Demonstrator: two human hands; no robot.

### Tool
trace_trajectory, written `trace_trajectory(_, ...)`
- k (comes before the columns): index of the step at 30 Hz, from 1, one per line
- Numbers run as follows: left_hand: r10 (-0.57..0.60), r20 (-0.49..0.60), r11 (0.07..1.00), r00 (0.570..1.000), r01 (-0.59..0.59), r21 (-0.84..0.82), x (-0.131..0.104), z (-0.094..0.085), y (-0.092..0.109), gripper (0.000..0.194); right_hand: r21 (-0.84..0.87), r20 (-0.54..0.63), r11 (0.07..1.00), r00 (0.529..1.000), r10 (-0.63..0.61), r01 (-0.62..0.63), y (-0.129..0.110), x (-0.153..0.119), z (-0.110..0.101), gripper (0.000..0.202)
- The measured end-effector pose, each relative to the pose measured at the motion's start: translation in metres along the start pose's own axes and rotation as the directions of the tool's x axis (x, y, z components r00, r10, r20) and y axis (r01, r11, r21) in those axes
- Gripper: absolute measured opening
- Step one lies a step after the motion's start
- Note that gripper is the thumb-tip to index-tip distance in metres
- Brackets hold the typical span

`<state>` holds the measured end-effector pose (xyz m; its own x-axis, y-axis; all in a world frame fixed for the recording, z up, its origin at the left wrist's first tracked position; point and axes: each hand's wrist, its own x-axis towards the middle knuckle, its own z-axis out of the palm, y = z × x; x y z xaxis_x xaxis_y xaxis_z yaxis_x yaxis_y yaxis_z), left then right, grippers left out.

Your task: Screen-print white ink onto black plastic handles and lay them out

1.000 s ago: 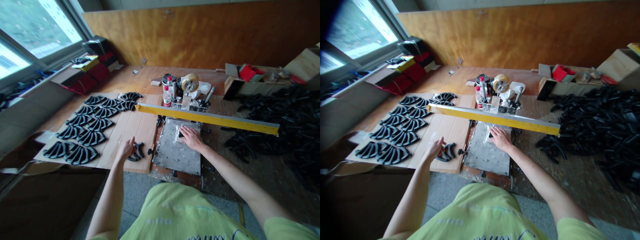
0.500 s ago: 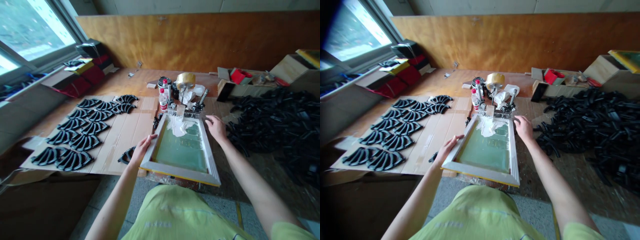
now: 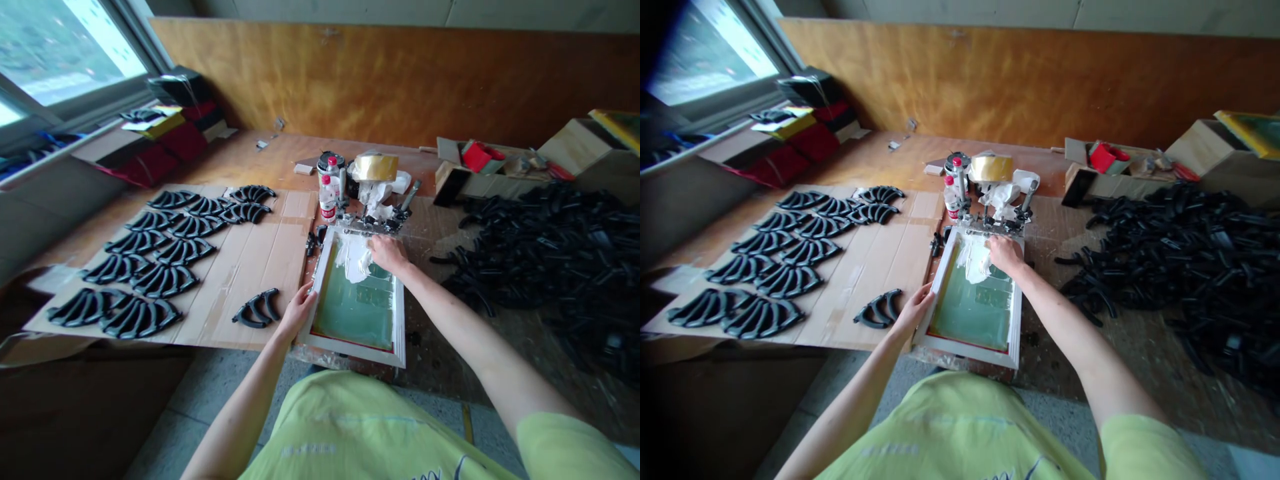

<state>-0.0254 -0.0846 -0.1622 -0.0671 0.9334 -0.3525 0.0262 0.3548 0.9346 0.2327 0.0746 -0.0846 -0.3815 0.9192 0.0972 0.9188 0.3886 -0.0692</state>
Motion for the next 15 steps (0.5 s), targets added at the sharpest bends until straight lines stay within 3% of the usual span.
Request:
trace_trajectory(2, 0.003, -0.001, 1.0, 1.0, -0.003, 0.004, -0.001, 0.001, 0.001, 0.071, -0.012, -0.002, 0.999, 0.999, -0.049, 0.049, -0.009, -0.015, 0.006, 0.016)
trace_trajectory(4, 0.009, 0.003, 1.0, 1.0, -0.009, 0.013, -0.002, 0.002, 0.002, 0.069, 0.014, 0.01, 0.982, 0.982, -0.19, 0.19, -0.019, -0.031, 0.009, 0.016)
trace_trajectory(7, 0.016, 0.005, 1.0, 1.0, -0.016, 0.013, -0.003, 0.003, 0.005, 0.065, 0.097, 0.023, 0.898, 0.901, -0.432, 0.428, -0.023, -0.052, 0.005, 0.017)
trace_trajectory(9, 0.027, -0.014, 1.0, 1.0, -0.026, 0.014, -0.005, 0.003, 0.007, 0.062, 0.165, 0.024, 0.846, 0.856, -0.517, 0.507, -0.018, -0.056, -0.002, 0.016)
trace_trajectory(11, 0.039, -0.031, 0.999, 0.999, -0.038, 0.01, -0.006, 0.003, 0.008, 0.058, 0.223, 0.019, 0.84, 0.86, -0.511, 0.494, -0.012, -0.052, -0.008, 0.013)
trace_trajectory(15, 0.034, -0.04, 0.999, 0.999, -0.035, -0.01, -0.01, 0.004, 0.011, 0.057, 0.226, -0.069, 0.897, 0.924, -0.375, 0.381, -0.012, -0.046, -0.003, 0.014)
